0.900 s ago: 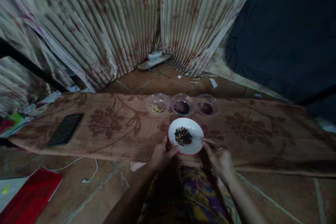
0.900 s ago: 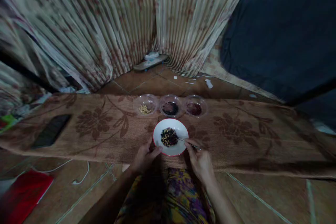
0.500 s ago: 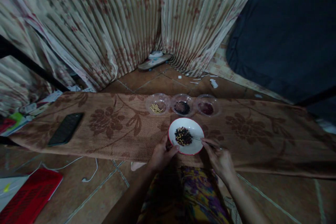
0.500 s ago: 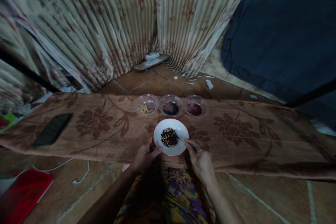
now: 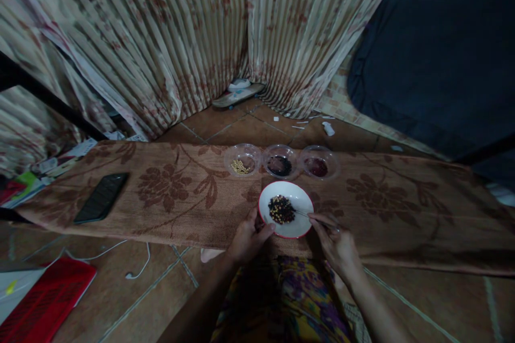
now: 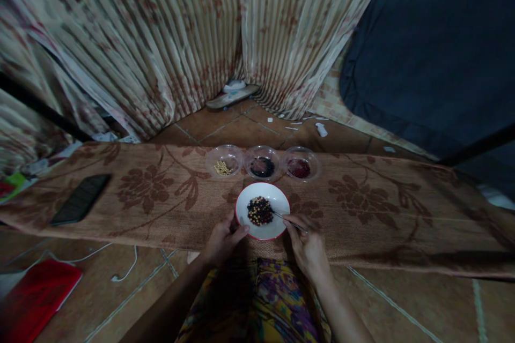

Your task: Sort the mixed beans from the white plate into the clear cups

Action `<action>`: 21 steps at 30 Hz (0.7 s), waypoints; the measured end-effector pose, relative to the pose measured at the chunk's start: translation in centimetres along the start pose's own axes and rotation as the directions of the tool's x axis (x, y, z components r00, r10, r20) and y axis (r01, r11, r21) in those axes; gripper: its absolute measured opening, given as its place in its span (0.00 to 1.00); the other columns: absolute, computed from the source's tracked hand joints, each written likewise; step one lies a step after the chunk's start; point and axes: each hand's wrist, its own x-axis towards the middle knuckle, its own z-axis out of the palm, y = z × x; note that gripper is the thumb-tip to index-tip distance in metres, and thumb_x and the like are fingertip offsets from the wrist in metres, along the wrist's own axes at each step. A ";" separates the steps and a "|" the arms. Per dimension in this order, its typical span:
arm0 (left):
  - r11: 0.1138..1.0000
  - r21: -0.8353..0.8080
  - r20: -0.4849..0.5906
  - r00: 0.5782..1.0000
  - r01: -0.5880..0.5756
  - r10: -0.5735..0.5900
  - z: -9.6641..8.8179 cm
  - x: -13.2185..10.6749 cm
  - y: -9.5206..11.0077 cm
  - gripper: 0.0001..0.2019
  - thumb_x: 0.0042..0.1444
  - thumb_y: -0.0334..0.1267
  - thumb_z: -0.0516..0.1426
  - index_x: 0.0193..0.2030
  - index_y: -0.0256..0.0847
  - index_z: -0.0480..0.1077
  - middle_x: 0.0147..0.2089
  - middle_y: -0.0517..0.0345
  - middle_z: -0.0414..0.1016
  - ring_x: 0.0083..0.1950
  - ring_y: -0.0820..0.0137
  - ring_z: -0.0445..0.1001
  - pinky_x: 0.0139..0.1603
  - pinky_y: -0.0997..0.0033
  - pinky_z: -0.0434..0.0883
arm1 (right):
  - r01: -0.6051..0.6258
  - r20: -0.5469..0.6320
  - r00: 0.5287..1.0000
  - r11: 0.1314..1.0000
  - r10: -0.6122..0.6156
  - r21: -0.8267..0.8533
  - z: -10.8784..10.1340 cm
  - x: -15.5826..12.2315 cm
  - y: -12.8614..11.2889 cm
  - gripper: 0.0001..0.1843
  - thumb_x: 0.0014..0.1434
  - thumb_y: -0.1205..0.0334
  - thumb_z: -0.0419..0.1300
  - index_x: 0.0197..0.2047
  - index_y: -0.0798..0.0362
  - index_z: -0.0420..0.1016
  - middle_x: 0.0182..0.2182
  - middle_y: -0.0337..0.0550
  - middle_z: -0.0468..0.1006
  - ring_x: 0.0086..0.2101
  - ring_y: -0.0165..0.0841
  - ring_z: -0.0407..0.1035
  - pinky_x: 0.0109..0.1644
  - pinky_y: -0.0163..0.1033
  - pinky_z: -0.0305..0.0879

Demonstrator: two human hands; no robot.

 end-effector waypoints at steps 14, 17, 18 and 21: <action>0.999 -0.021 0.011 1.000 -0.025 0.025 0.1 0.0 -0.3 0.23 0.56 0.39 0.58 0.59 0.41 0.62 0.52 0.54 0.77 0.52 0.64 0.75 0.58 0.64 0.69 | 0.006 -0.024 1.000 1.000 -0.006 -0.004 0.0 -0.1 -0.1 0.17 0.61 0.49 0.54 0.39 0.50 0.79 0.37 0.47 0.79 0.38 0.37 0.74 0.41 0.40 0.70; 1.000 0.001 0.004 1.000 -0.014 0.014 0.0 0.0 -0.1 0.24 0.56 0.39 0.59 0.59 0.41 0.62 0.51 0.54 0.77 0.51 0.64 0.76 0.56 0.64 0.70 | 0.010 -0.037 0.999 1.000 -0.010 0.000 0.0 0.0 -0.1 0.17 0.61 0.49 0.55 0.38 0.51 0.80 0.37 0.47 0.80 0.38 0.38 0.75 0.42 0.41 0.70; 1.000 0.010 0.001 1.000 -0.008 0.008 0.0 -0.1 0.0 0.23 0.56 0.40 0.59 0.58 0.41 0.63 0.51 0.54 0.78 0.51 0.64 0.76 0.56 0.64 0.71 | 0.009 -0.039 0.999 1.000 -0.009 0.005 -0.1 0.0 0.0 0.17 0.61 0.49 0.55 0.38 0.51 0.80 0.37 0.48 0.80 0.38 0.38 0.75 0.43 0.41 0.70; 0.999 0.034 -0.003 1.000 -0.010 0.010 -0.1 -0.1 0.2 0.21 0.56 0.40 0.58 0.57 0.40 0.65 0.50 0.54 0.78 0.50 0.63 0.76 0.55 0.64 0.71 | -0.029 -0.031 0.999 0.999 0.030 0.038 -0.1 0.0 0.1 0.17 0.60 0.48 0.56 0.39 0.51 0.80 0.40 0.48 0.80 0.40 0.39 0.74 0.45 0.43 0.70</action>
